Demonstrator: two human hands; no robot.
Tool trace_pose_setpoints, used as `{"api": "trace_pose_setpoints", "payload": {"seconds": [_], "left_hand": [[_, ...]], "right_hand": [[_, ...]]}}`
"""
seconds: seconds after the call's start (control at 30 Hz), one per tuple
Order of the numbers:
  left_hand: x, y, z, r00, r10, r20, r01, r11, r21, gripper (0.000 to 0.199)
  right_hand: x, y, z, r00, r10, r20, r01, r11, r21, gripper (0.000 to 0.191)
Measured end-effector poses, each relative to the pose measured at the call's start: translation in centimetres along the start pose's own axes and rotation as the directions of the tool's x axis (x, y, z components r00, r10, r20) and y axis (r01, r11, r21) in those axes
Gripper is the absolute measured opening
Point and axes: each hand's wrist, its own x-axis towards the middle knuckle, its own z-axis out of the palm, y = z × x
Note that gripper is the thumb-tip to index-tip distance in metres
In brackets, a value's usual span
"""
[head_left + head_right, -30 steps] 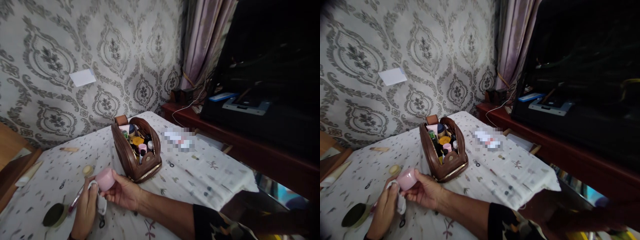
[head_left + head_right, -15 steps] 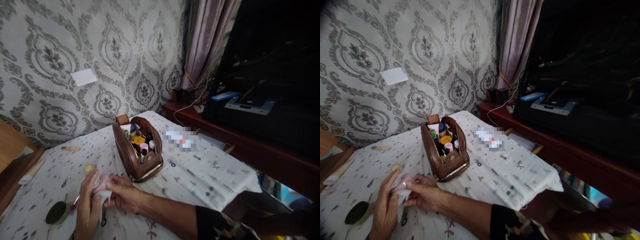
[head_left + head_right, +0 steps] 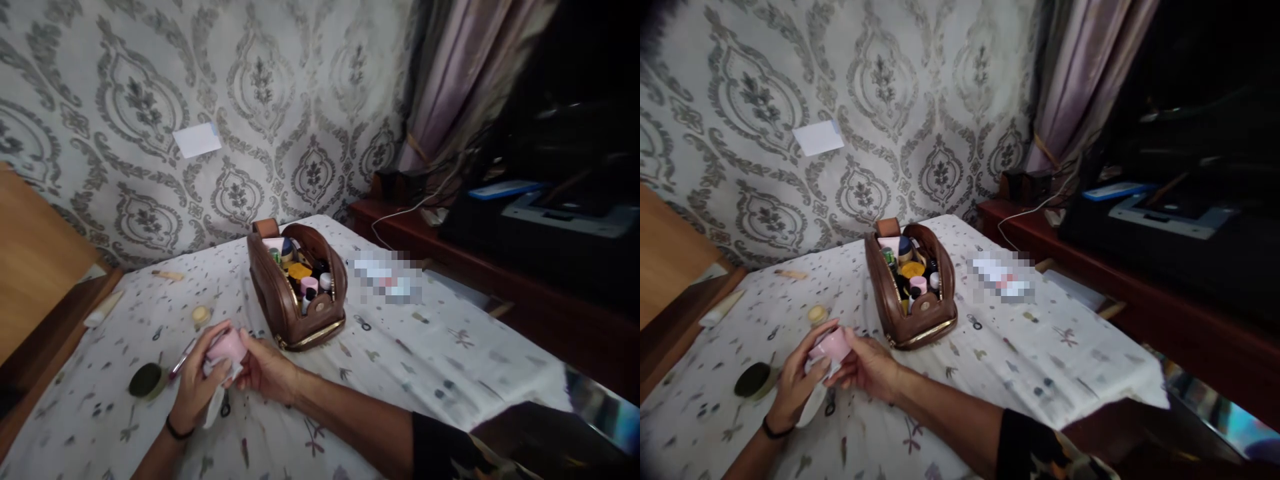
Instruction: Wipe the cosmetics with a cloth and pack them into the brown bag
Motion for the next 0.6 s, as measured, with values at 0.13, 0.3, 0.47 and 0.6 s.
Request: {"api": "trace_pose_setpoints", "payload": {"seconds": [0.13, 0.3, 0.47, 0.6], "left_hand": [[0.3, 0.6, 0.2, 0.999, 0.043, 0.001, -0.043, 0.999, -0.014, 0.045], [0.3, 0.8, 0.2, 0.998, 0.05, -0.035, -0.048, 0.997, 0.054, 0.039], [0.2, 0.9, 0.0, 0.996, 0.054, -0.065, -0.048, 0.994, 0.098, 0.03], [0.1, 1.2, -0.2, 0.99, 0.114, -0.078, -0.105, 0.989, 0.107, 0.031]], "right_hand": [[-0.4, -0.2, 0.6, 1.0, 0.0, -0.02, 0.0, 1.0, 0.001, 0.059], [-0.9, -0.3, 1.5, 0.999, -0.038, -0.019, 0.038, 0.999, 0.016, 0.045], [-1.1, -0.3, 1.7, 1.0, -0.01, -0.018, 0.011, 0.999, 0.035, 0.047], [-1.2, -0.4, 1.8, 1.0, -0.001, -0.001, 0.001, 1.0, -0.008, 0.042]]}}
